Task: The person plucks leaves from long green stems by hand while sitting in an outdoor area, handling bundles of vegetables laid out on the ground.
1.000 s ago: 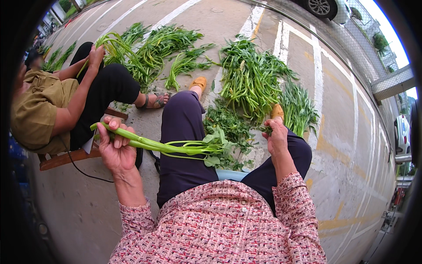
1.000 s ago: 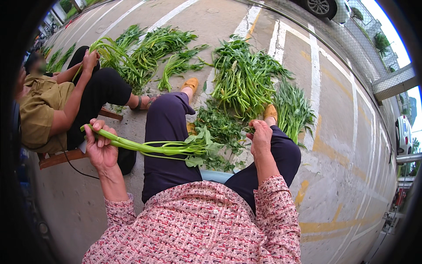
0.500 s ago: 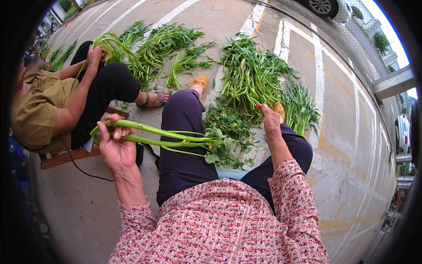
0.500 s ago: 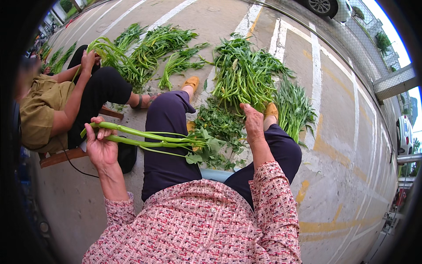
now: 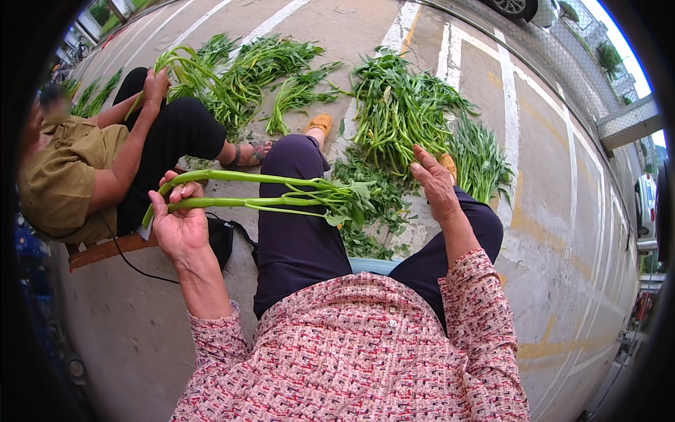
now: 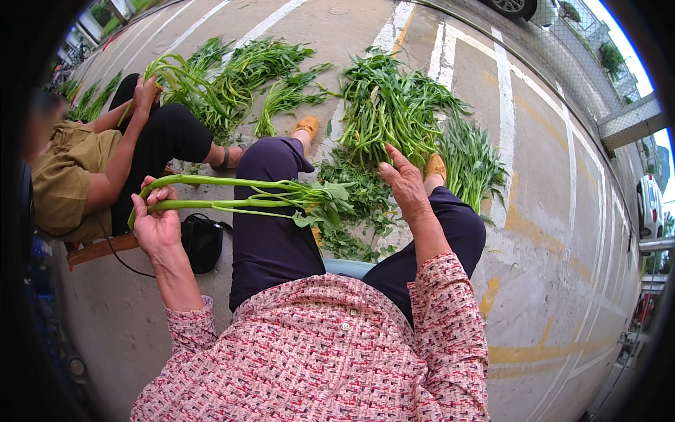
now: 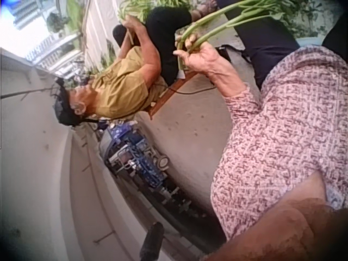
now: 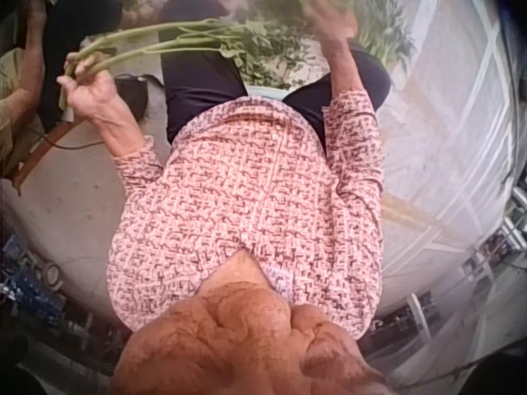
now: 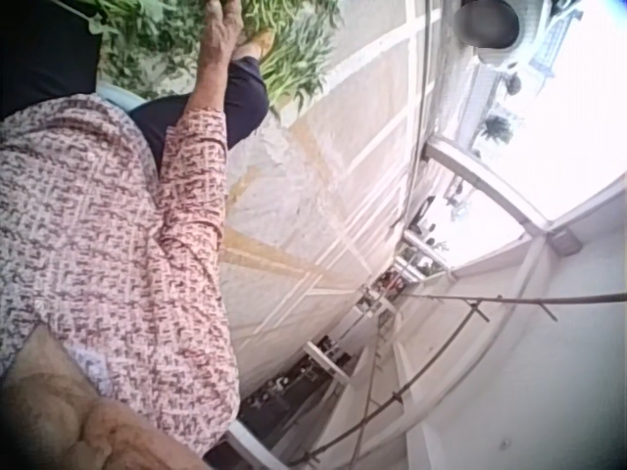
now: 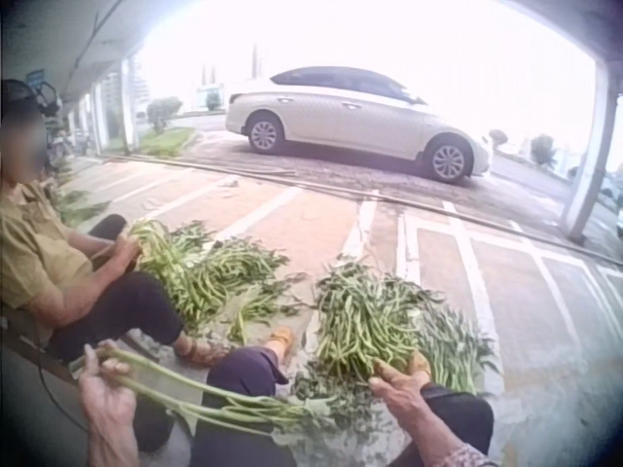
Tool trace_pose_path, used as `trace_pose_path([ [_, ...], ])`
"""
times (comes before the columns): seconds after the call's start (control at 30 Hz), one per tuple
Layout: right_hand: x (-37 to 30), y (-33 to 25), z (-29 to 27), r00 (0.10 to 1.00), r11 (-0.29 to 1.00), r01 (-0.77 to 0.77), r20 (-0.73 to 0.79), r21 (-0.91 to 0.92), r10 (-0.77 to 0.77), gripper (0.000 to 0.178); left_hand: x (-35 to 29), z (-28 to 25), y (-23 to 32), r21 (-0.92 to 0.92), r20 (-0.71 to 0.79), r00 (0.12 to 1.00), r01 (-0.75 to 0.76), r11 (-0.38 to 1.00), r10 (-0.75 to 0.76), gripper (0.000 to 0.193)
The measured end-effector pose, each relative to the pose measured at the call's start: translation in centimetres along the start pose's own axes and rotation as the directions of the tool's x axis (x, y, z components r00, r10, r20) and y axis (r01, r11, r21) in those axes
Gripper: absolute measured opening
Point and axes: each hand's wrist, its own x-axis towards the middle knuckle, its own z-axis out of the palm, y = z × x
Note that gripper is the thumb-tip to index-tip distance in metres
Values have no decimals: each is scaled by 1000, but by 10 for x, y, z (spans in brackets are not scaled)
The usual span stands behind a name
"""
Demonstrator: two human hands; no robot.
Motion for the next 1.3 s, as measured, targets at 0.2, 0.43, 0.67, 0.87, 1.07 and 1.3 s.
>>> trace_pose_path([
  [0.2,-6,-1,0,985,972,-80,-131,220,111,37,0,0,1,-20,-64,997,-45,999,44,38],
  [0.43,-36,15,12,951,923,-92,-243,375,194,26,-1,7,0,-47,-160,984,-83,995,74,37],
  [0.67,-66,45,20,913,821,-236,-171,520,371,27,-1,6,0,-73,-174,984,-48,996,35,37],
  [0.87,-74,34,29,924,910,-330,-113,250,366,33,-3,5,-1,-73,-156,988,-32,997,20,37],
  [1.07,-81,45,37,977,967,-203,-34,157,210,23,-3,2,-1,-54,-128,992,-20,998,13,36],
  [1.3,-81,-2,76,958,959,216,228,-182,-172,29,-5,2,-2,-78,-149,989,-1,997,-10,36],
])
